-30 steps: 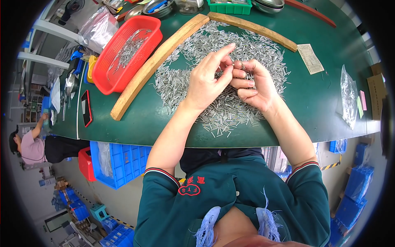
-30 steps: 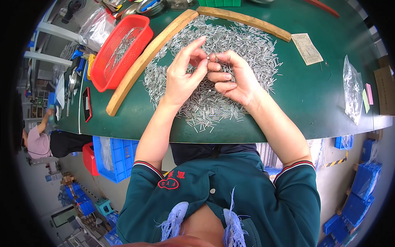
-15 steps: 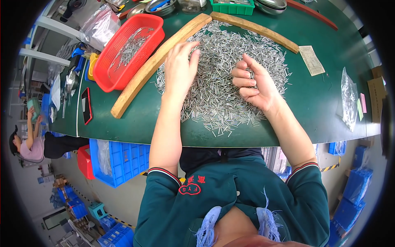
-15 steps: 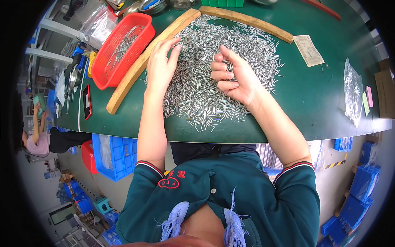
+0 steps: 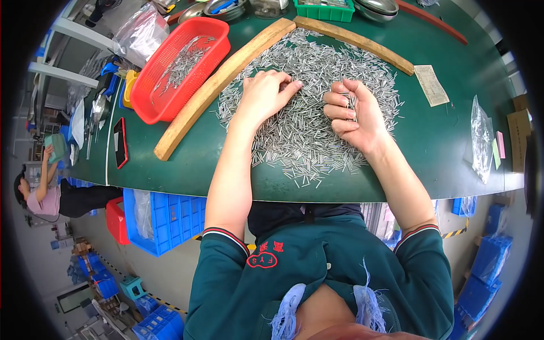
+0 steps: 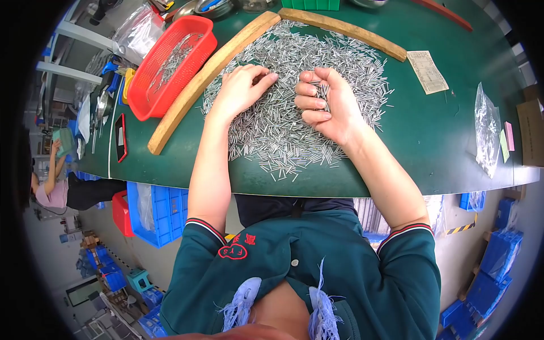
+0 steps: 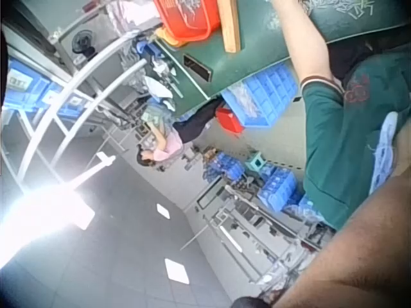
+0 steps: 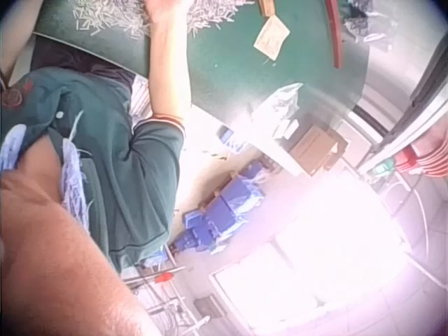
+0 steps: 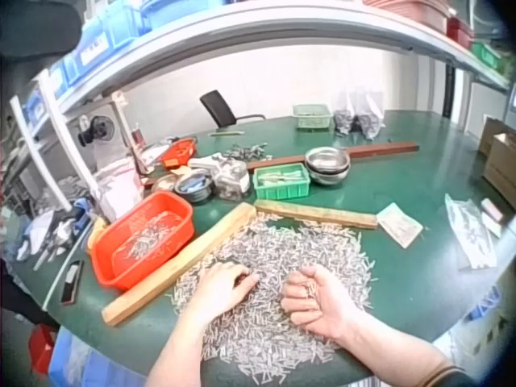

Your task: Sorting small metal pins or needles from a pile on a workbench into a tray.

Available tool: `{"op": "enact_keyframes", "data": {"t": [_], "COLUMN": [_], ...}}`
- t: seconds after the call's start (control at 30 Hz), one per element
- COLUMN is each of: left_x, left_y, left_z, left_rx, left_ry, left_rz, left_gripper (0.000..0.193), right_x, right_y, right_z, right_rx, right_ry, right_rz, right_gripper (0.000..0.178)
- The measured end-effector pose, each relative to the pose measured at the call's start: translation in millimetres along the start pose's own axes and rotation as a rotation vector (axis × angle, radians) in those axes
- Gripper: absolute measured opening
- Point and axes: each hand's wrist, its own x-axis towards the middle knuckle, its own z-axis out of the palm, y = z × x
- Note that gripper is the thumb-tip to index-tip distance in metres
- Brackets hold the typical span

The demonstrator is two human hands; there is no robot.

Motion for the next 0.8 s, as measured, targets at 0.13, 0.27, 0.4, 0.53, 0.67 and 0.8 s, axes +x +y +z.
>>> {"op": "enact_keyframes", "data": {"t": [0.13, 0.27, 0.4, 0.53, 0.67, 0.8], "left_x": [-5.4, -4.9, -5.3, -8.0, -9.1, -8.6], "left_y": [-1.8, -5.6, 2.7, 12.2, 16.3, 18.9], "left_z": [-3.1, -4.4, -9.2, -10.6, -8.6, -7.5], "left_rx": [-0.154, -0.288, -0.366, -0.431, -0.582, -0.651], "left_ry": [-0.086, -0.108, -0.151, -0.062, 0.042, 0.072], "left_rz": [0.041, 0.067, 0.066, 0.159, 0.148, 0.139], "left_gripper": [0.036, 0.033, 0.029, 0.024, 0.023, 0.022], "right_x": [0.3, 1.0, 1.0, 1.4, 1.7, 0.1], "right_y": [0.2, 0.8, -0.7, -1.1, 0.9, 2.1], "right_z": [-1.7, -1.3, -3.8, -6.4, -5.9, -4.5], "right_rx": [-0.012, -0.016, -0.030, -0.037, -0.110, -0.173], "right_ry": [-0.009, -0.002, 0.005, -0.017, -0.028, 0.009], "right_rz": [-0.004, 0.000, -0.005, -0.001, -0.007, -0.019], "right_gripper": [0.022, 0.021, 0.021, 0.021, 0.020, 0.023]}}
